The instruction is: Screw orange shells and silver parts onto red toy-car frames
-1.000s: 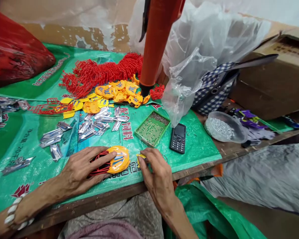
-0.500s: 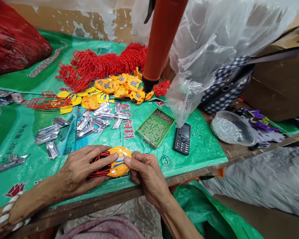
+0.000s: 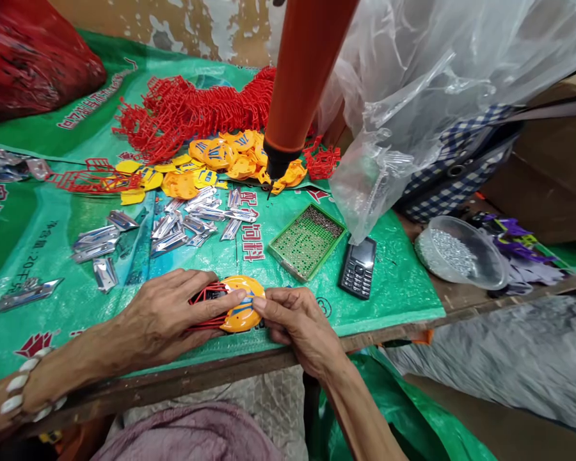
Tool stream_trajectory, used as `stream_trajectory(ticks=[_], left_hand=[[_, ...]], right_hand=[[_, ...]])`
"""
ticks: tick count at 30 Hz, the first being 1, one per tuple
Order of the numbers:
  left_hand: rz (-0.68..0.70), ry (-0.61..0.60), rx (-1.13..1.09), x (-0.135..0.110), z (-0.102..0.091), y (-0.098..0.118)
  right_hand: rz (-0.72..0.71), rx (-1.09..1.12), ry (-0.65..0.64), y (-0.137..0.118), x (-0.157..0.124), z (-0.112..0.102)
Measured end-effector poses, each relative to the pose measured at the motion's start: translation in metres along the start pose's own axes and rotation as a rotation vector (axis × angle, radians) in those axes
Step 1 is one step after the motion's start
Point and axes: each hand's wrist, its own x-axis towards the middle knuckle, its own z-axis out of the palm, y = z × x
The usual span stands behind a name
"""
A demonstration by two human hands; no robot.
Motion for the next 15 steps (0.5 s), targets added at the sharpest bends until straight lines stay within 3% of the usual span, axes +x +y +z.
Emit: stream_trajectory(ticks=[15], left_hand=[[-0.001, -0.057, 0.010, -0.0001, -0.0016, 0.0003]], right_hand=[[-0.038, -0.138, -0.042, -0.0017, 0.0045, -0.0086]])
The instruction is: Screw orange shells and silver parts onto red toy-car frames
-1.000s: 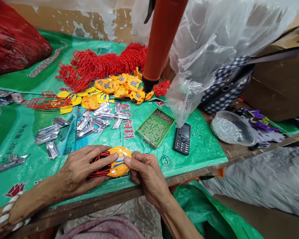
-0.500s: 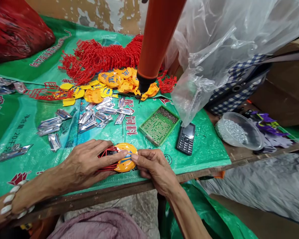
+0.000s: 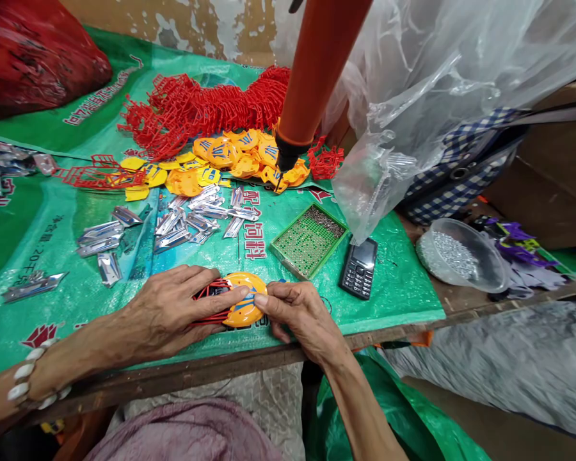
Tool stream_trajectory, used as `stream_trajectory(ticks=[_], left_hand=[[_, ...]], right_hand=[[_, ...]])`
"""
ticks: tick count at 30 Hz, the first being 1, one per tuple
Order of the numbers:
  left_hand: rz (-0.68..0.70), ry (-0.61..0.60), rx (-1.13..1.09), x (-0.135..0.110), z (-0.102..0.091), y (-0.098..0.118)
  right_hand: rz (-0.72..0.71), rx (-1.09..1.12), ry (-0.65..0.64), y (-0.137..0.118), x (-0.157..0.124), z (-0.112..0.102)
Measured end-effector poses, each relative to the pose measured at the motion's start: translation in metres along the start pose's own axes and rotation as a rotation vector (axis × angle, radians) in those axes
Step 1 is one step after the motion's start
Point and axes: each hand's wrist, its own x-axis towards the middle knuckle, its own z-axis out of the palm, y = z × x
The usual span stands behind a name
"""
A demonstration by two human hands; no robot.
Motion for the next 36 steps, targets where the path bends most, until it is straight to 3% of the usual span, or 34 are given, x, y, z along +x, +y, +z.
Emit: stream_trajectory(ticks=[10, 14, 25, 32, 36], left_hand=[[-0.001, 0.048, -0.025, 0.002, 0.001, 0.001], [-0.005, 0.033, -0.020, 0.002, 0.001, 0.002], [0.046, 0.121, -0.010, 0.000, 0.002, 0.000], [0.030, 0.241, -0.071, -0.002, 0.004, 0.000], [0.074, 0.222, -0.026, -0.002, 0.004, -0.001]], right_hand=[[-0.030, 0.053, 0.148, 0.002, -0.007, 0.012], [-0.002, 0.208, 0.237, -0.001, -0.005, 0.015], [-0.048, 0.281, 0.271, 0.010, -0.009, 0.025], [-0.030, 0.270, 0.280, 0.011, -0.013, 0.026], [-0.037, 0.243, 0.273, 0.011, -0.012, 0.024]])
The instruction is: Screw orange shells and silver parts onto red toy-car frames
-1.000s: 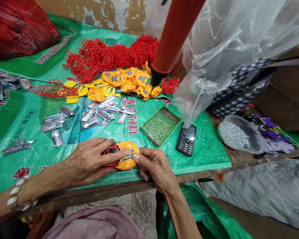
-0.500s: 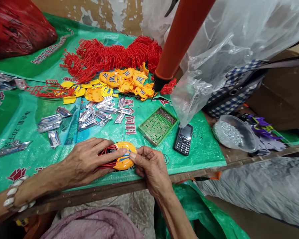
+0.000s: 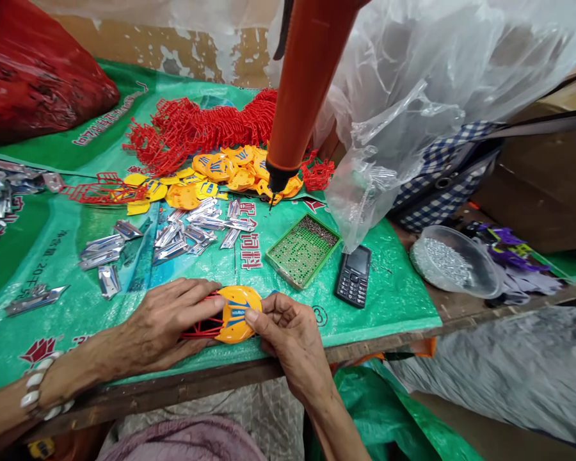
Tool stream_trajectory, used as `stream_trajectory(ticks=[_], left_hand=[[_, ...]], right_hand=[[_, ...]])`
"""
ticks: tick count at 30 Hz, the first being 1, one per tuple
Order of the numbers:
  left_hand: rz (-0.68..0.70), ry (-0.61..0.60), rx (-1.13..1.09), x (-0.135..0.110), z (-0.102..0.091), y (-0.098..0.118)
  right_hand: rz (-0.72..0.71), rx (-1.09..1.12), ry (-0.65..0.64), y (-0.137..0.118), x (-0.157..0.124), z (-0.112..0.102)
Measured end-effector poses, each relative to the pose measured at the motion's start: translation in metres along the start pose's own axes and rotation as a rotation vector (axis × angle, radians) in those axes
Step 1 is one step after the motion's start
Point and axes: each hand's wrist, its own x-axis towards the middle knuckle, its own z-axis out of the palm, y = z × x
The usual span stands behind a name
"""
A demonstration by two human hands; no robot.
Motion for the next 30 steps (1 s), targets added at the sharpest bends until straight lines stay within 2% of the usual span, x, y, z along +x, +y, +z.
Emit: stream_trajectory(ticks=[5, 8, 10, 13, 15, 17, 19, 23, 27, 30], left_hand=[[0.039, -0.032, 0.052, 0.000, 0.000, -0.001], [-0.011, -0.030, 0.008, 0.002, 0.001, 0.000], [-0.035, -0.043, -0.004, 0.003, 0.002, 0.001], [-0.057, -0.079, -0.007, 0.005, 0.002, 0.003], [-0.075, -0.110, -0.006, 0.005, 0.001, 0.004], [-0.083, -0.129, -0.009, 0.004, 0.002, 0.004], [-0.100, -0.097, -0.033, 0.002, 0.002, 0.003], [-0.174, -0.029, -0.085, -0.001, 0.003, 0.004], [-0.188, -0.077, -0.088, 0.000, 0.001, 0.004], [-0.209, -0.053, -0.100, -0.002, 0.003, 0.004]], right_hand=[[-0.012, -0.054, 0.028, -0.001, 0.000, 0.002], [-0.083, -0.233, 0.091, -0.004, -0.004, 0.002], [-0.257, -0.464, 0.194, -0.005, -0.010, -0.004], [-0.619, -0.844, 0.380, -0.001, -0.019, -0.023], [-0.750, -1.027, 0.411, 0.005, -0.023, -0.036], [-0.789, -1.148, 0.406, 0.011, -0.026, -0.045], [-0.774, -1.231, 0.410, 0.017, -0.025, -0.047], [-0.794, -1.327, 0.362, 0.023, -0.017, -0.036], [-0.913, -1.434, 0.321, 0.028, -0.006, -0.025], [-0.926, -1.462, 0.327, 0.029, -0.001, -0.024]])
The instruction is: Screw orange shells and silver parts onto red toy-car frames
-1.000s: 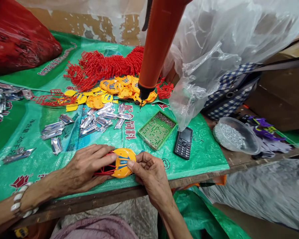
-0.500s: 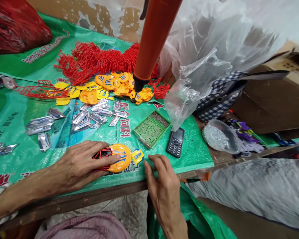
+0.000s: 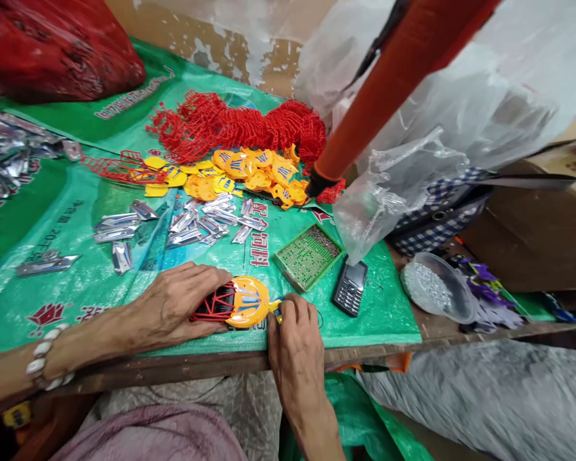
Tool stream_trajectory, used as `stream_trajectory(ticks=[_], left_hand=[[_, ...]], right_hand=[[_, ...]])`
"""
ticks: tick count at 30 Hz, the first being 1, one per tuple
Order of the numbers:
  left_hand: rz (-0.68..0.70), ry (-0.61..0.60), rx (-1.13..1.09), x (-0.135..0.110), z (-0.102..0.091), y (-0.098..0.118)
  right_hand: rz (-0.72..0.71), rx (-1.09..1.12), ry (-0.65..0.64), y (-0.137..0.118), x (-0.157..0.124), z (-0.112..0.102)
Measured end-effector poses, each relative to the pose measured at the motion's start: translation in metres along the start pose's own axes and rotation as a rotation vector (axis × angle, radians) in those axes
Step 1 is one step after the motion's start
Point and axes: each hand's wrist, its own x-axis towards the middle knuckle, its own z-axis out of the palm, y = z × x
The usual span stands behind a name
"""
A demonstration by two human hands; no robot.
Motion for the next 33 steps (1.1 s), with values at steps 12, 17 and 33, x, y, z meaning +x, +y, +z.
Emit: stream_trajectory(ticks=[12, 17, 33], left_hand=[[-0.069, -0.032, -0.204, -0.009, -0.004, -0.005], [-0.031, 0.182, -0.304, -0.014, 0.010, -0.011], [-0.185, 0.259, -0.634, -0.011, 0.021, -0.008]], right_hand=[[-0.170, 0.010, -0.133, 0.021, 0.006, -0.019], [-0.265, 0.178, -0.271, 0.034, 0.011, -0.030], [-0.398, 0.134, -0.021, -0.024, 0.044, -0.065]])
